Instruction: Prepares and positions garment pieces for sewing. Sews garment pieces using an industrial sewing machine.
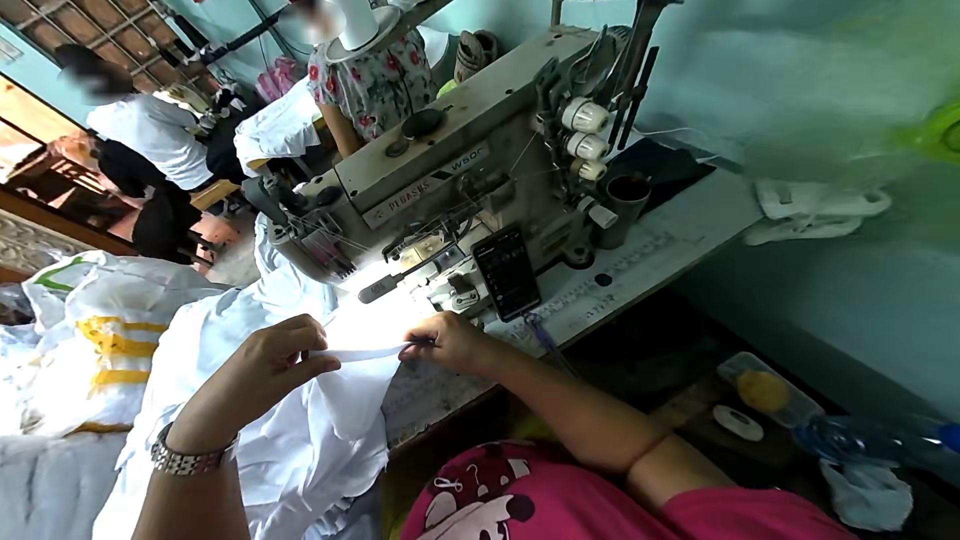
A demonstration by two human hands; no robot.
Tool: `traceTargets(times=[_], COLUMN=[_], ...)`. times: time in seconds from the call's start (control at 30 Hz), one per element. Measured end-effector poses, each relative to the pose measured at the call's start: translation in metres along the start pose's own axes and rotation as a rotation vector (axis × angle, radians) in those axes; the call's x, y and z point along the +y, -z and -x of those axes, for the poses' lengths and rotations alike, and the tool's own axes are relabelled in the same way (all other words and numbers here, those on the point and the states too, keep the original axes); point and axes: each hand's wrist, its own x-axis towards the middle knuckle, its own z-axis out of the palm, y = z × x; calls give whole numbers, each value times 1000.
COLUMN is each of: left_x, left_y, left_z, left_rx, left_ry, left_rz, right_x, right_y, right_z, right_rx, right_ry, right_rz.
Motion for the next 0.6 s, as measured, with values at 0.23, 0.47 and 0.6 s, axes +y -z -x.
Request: traceTargets(times=[0.23, 0.47, 0.6], left_x=[3, 3, 5], left_y=[-1, -3, -4], left_z=[-1, 1, 2], left_rx=[-12, 24, 46], left_ry=[11, 48, 77], left_rz=[54, -105, -162], right_x=[-2, -4, -4], right_y=[0, 1, 0], right_z=[0, 0, -1], right_rx=[-19, -18, -12], right_ry=[-40, -43, -61], right_rz=[-1, 4, -3])
